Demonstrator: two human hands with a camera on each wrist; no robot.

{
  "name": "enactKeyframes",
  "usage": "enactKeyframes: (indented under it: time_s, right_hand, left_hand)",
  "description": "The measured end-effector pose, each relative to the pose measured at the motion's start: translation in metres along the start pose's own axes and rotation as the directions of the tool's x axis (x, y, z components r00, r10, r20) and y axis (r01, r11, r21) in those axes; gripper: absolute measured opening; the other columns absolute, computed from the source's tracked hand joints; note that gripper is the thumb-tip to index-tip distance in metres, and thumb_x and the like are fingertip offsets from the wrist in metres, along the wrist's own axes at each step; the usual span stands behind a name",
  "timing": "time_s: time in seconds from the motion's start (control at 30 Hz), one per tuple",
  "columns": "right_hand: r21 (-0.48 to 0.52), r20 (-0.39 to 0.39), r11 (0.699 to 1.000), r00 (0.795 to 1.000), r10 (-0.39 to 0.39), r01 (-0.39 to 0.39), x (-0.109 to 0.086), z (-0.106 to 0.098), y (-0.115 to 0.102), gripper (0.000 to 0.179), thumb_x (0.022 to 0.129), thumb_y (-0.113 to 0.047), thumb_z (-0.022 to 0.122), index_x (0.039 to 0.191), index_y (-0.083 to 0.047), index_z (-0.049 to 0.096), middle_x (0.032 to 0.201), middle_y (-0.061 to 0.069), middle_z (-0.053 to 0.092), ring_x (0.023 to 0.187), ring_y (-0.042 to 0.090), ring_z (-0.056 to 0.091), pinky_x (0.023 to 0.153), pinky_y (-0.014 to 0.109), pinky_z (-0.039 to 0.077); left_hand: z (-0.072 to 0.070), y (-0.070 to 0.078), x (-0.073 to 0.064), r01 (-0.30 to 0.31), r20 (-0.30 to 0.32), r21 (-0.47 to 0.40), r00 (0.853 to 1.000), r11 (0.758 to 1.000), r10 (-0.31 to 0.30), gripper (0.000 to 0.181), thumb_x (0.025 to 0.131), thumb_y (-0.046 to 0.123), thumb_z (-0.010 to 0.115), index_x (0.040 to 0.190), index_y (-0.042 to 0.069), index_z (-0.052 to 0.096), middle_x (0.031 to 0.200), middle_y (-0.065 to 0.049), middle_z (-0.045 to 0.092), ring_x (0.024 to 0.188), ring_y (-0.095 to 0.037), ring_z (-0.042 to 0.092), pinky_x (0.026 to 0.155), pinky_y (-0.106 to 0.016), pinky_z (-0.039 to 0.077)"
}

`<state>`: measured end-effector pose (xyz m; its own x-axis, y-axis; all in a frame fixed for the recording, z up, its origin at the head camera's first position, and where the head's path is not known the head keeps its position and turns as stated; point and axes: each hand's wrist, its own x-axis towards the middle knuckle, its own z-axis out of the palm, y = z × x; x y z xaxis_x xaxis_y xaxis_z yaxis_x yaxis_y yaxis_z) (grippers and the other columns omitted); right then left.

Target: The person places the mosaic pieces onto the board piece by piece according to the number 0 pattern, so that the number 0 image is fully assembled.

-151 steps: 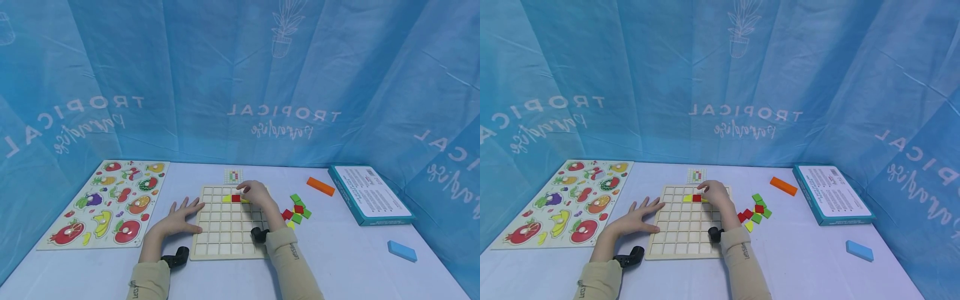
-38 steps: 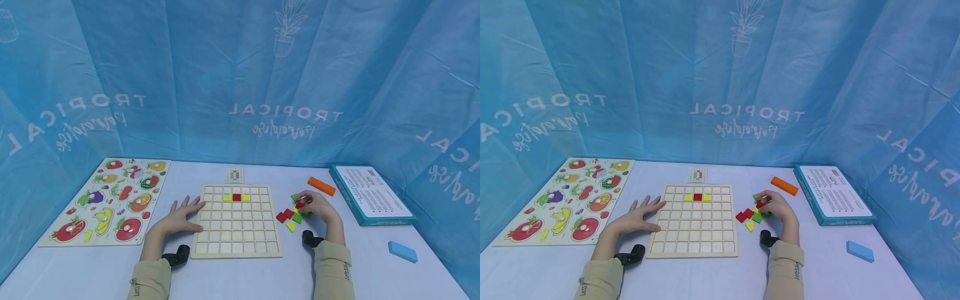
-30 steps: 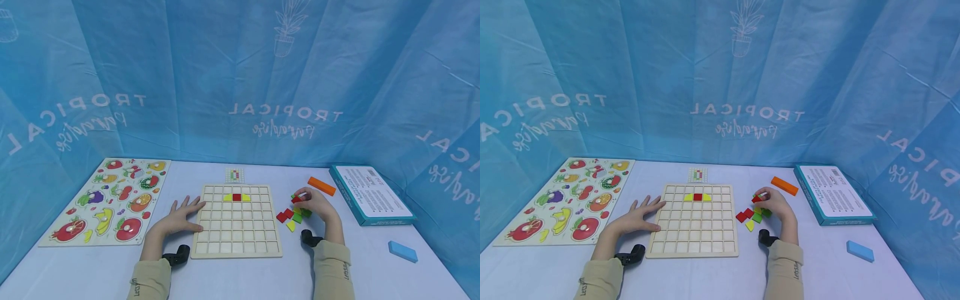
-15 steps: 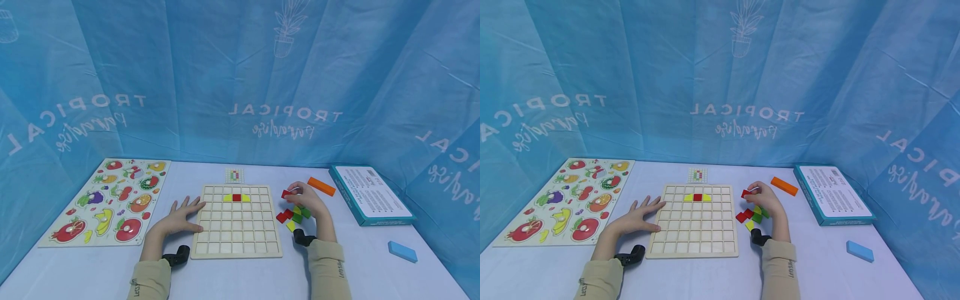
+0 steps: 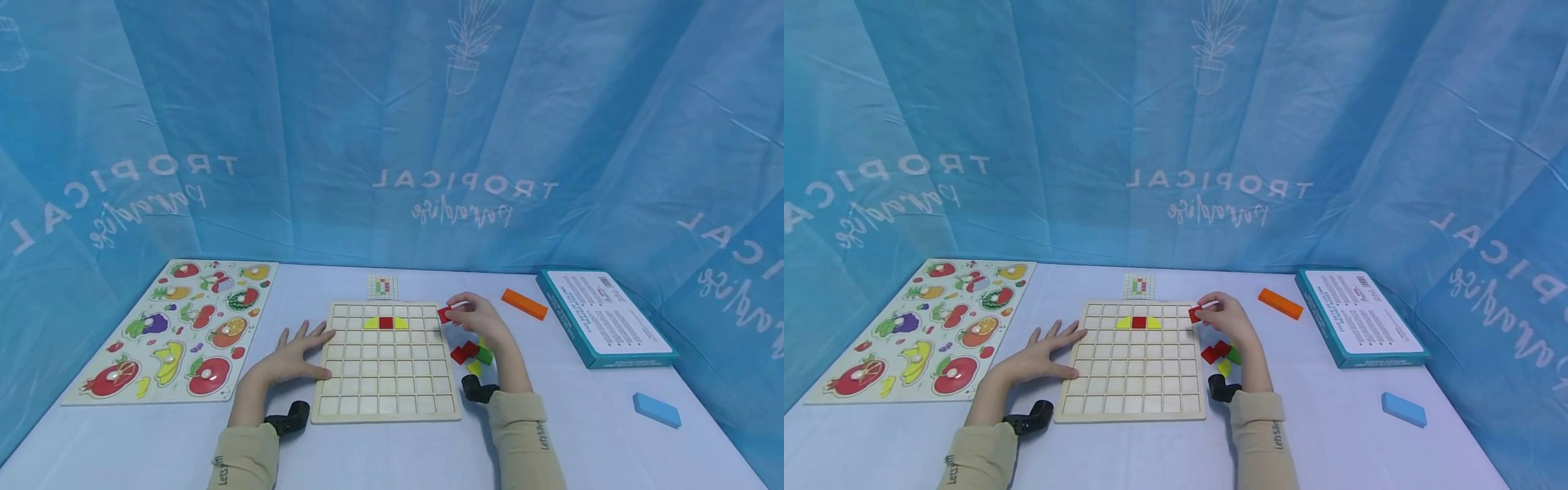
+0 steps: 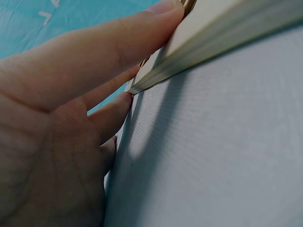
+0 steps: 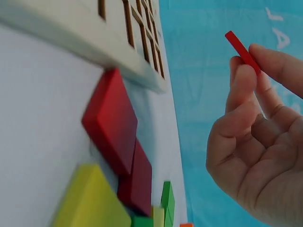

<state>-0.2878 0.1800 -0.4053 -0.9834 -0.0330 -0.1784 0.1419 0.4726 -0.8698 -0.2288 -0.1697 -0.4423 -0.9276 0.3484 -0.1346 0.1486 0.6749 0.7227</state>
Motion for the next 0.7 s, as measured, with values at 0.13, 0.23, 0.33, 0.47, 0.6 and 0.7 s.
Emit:
enactKeyframes:
  time_s: [0.13, 0.23, 0.33, 0.47, 0.6, 0.7]
  right_hand:
    - [0.001, 0.007, 1.0, 1.0, -0.007, 0.007, 0.0, 0.008, -0.004, 0.031, 0.084, -0.022, 0.066, 0.11, -0.008, 0.058, 0.097, 0.011, 0.065, 0.086, 0.028, 0.058, 0.077, 0.036, 0.048]
    - [-0.001, 0.024, 1.0, 0.999, -0.024, 0.024, -0.001, 0.014, -0.007, 0.028, 0.084, -0.021, 0.066, 0.107, -0.008, 0.058, 0.095, 0.01, 0.065, 0.086, 0.028, 0.059, 0.077, 0.037, 0.048]
    - [0.007, 0.041, 0.999, 0.999, -0.036, 0.036, -0.003, 0.02, -0.009, 0.025, 0.084, -0.019, 0.066, 0.104, -0.008, 0.058, 0.095, 0.009, 0.066, 0.085, 0.026, 0.06, 0.077, 0.037, 0.047]
    - [0.028, 0.055, 0.998, 0.997, -0.056, 0.055, -0.004, 0.026, -0.012, 0.02, 0.084, -0.014, 0.065, 0.1, -0.006, 0.056, 0.094, 0.01, 0.065, 0.08, 0.024, 0.06, 0.075, 0.036, 0.05]
    - [0.041, 0.083, 0.996, 0.993, -0.085, 0.081, -0.005, 0.031, -0.015, 0.019, 0.083, -0.009, 0.064, 0.099, -0.003, 0.054, 0.088, 0.01, 0.065, 0.077, 0.026, 0.061, 0.075, 0.038, 0.052]
    - [0.029, 0.098, 0.996, 0.991, -0.09, 0.087, -0.006, 0.035, -0.016, 0.018, 0.083, -0.008, 0.063, 0.098, -0.003, 0.055, 0.085, 0.01, 0.065, 0.076, 0.026, 0.062, 0.075, 0.038, 0.053]
  left_hand:
    - [0.0, 0.001, -0.001, 0.002, -0.003, 0.004, 1.0, 1.0, -0.002, 0.085, 0.069, 0.03, 0.076, 0.141, 0.006, 0.038, 0.151, -0.019, 0.018, 0.139, -0.04, -0.004, 0.109, -0.054, -0.015]
    - [0.0, 0.001, -0.001, 0.003, -0.003, 0.003, 1.0, 1.0, -0.003, 0.085, 0.069, 0.03, 0.076, 0.141, 0.006, 0.038, 0.151, -0.019, 0.018, 0.139, -0.04, -0.004, 0.109, -0.054, -0.015]
    - [0.0, 0.001, -0.001, 0.004, -0.001, -0.001, 1.0, 1.0, -0.004, 0.085, 0.069, 0.03, 0.076, 0.141, 0.005, 0.037, 0.151, -0.019, 0.018, 0.139, -0.04, -0.005, 0.109, -0.054, -0.016]
    - [0.0, 0.001, -0.001, 0.002, 0.002, -0.004, 1.0, 1.0, -0.002, 0.085, 0.069, 0.03, 0.076, 0.141, 0.006, 0.037, 0.152, -0.019, 0.018, 0.139, -0.04, -0.005, 0.109, -0.054, -0.016]
    - [0.0, 0.001, -0.001, 0.0, 0.002, -0.001, 1.0, 1.0, 0.0, 0.085, 0.069, 0.03, 0.076, 0.141, 0.006, 0.037, 0.152, -0.018, 0.018, 0.139, -0.04, -0.005, 0.109, -0.054, -0.016]
    - [0.0, 0.001, -0.001, -0.001, 0.003, 0.0, 1.0, 1.0, 0.001, 0.085, 0.069, 0.031, 0.076, 0.141, 0.006, 0.037, 0.152, -0.019, 0.018, 0.139, -0.04, -0.005, 0.109, -0.054, -0.016]
